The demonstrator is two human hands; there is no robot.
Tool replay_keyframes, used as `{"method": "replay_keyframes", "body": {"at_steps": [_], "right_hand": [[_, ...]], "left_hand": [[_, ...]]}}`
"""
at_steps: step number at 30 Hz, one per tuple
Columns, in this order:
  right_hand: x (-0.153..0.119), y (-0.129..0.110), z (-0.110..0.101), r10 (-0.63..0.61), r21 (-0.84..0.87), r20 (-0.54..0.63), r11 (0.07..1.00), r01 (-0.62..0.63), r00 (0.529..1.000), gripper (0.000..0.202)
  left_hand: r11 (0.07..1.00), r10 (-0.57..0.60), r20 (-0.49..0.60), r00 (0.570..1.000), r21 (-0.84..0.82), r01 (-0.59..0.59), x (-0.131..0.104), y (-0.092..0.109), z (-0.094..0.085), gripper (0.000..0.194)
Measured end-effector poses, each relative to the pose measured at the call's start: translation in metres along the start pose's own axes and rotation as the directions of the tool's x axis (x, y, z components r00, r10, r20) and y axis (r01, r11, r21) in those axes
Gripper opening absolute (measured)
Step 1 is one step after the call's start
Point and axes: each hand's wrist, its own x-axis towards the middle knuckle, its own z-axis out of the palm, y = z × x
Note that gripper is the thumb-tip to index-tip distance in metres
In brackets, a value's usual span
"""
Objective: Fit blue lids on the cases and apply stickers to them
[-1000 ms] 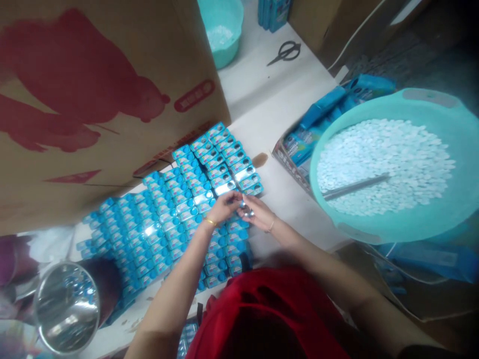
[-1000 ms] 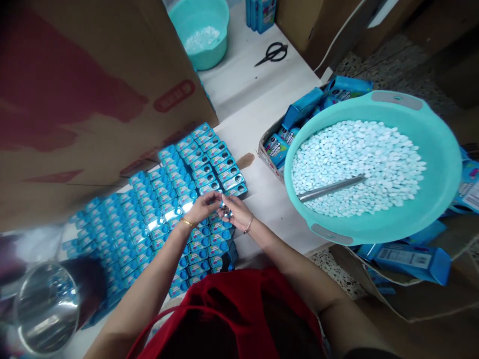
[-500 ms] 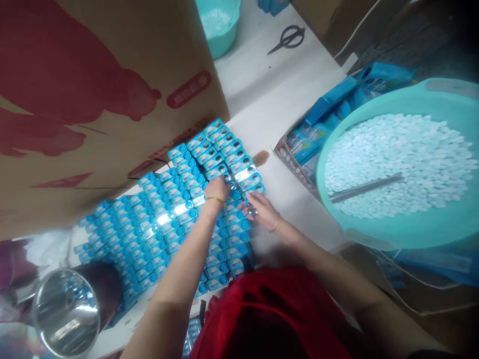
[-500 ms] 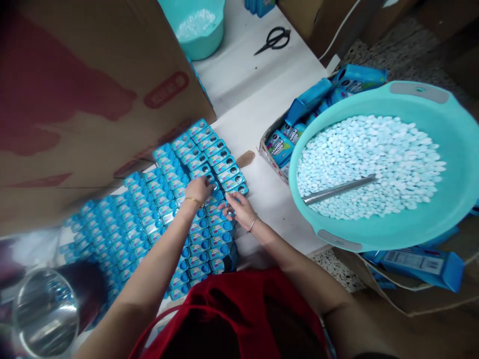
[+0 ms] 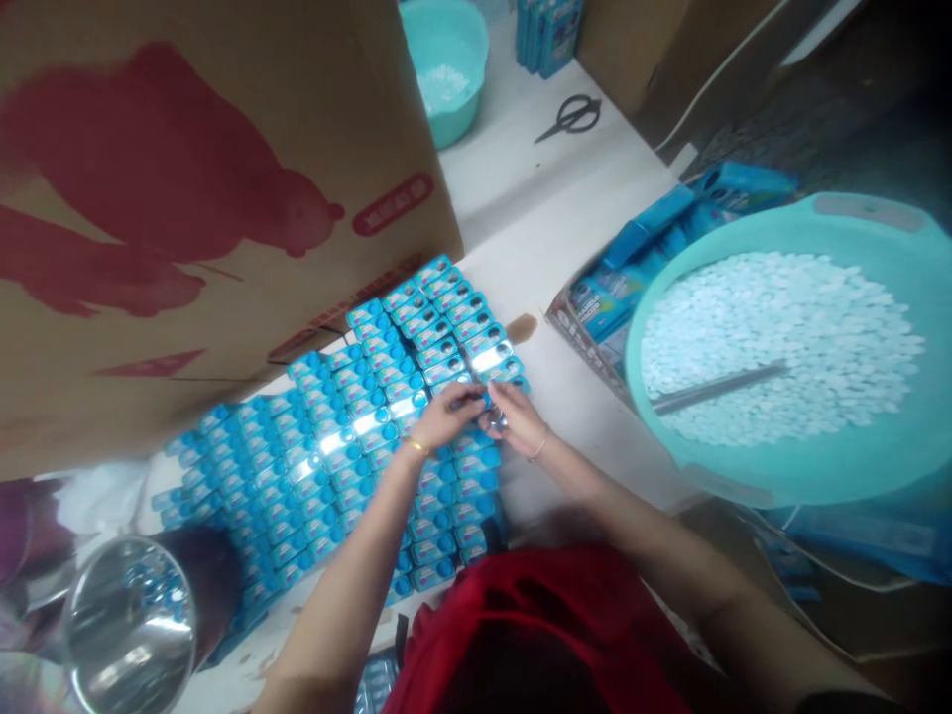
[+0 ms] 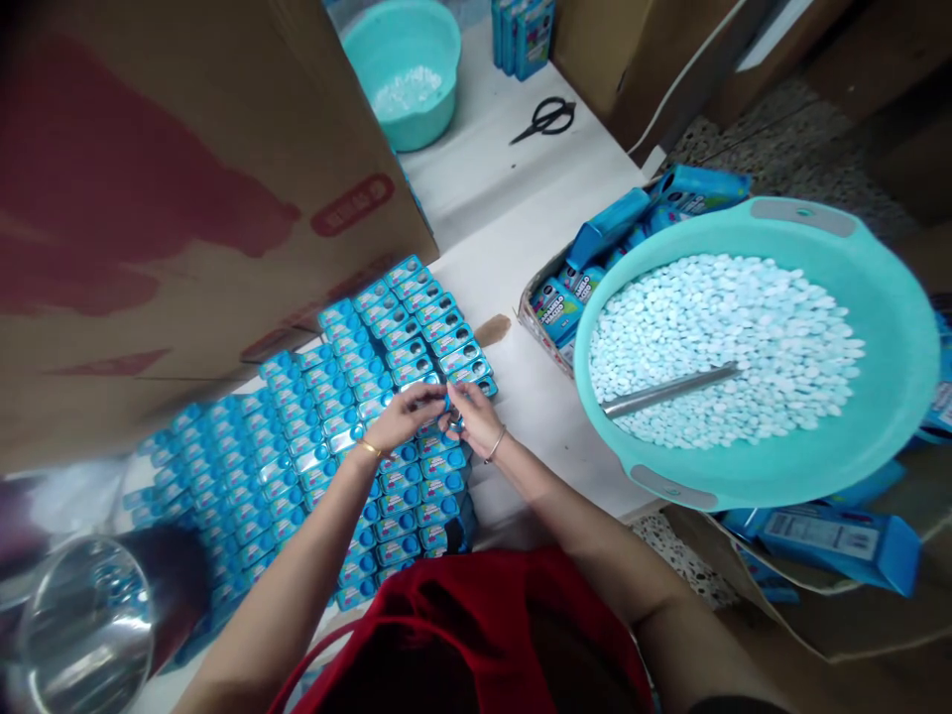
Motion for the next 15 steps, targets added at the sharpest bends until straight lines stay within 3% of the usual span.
{"method": "replay_keyframes", "body": {"at_steps": [2,4,7,9,12,15], "right_hand": [[0.006,0.0,0.005,0.015,-0.003,-0.02,1.0,-0.015,1.0,0.053],[0.011,0.001,0.009,0.03,0.024,-0.03,0.999,-0.029,0.999,0.05],[0.013,-0.002,0.011,0.064,0.12,-0.024,0.991,-0.061,0.998,0.039],[0.012,-0.005,0.007,0.096,0.164,-0.007,0.982,-0.094,0.995,0.029],[0.008,-0.007,-0.001,0.098,0.145,0.008,0.985,-0.098,0.995,0.022],[0.007,-0.005,-0.006,0.093,0.091,0.027,0.991,-0.095,0.995,0.031]], "left_hand": [[0.99,0.002,0.039,0.999,-0.14,0.004,-0.006,-0.001,0.001,0.022],[0.987,-0.073,-0.028,0.997,-0.143,0.068,-0.001,-0.001,-0.002,0.02],[0.977,-0.169,-0.26,0.951,0.082,0.196,0.023,-0.004,-0.013,0.015],[0.907,-0.215,-0.351,0.911,0.275,0.319,0.045,-0.006,-0.023,0.012],[0.775,-0.349,-0.273,0.897,0.454,0.44,0.073,-0.009,-0.035,0.019],[0.696,-0.44,-0.171,0.882,0.556,0.455,0.091,-0.013,-0.042,0.032]]}}
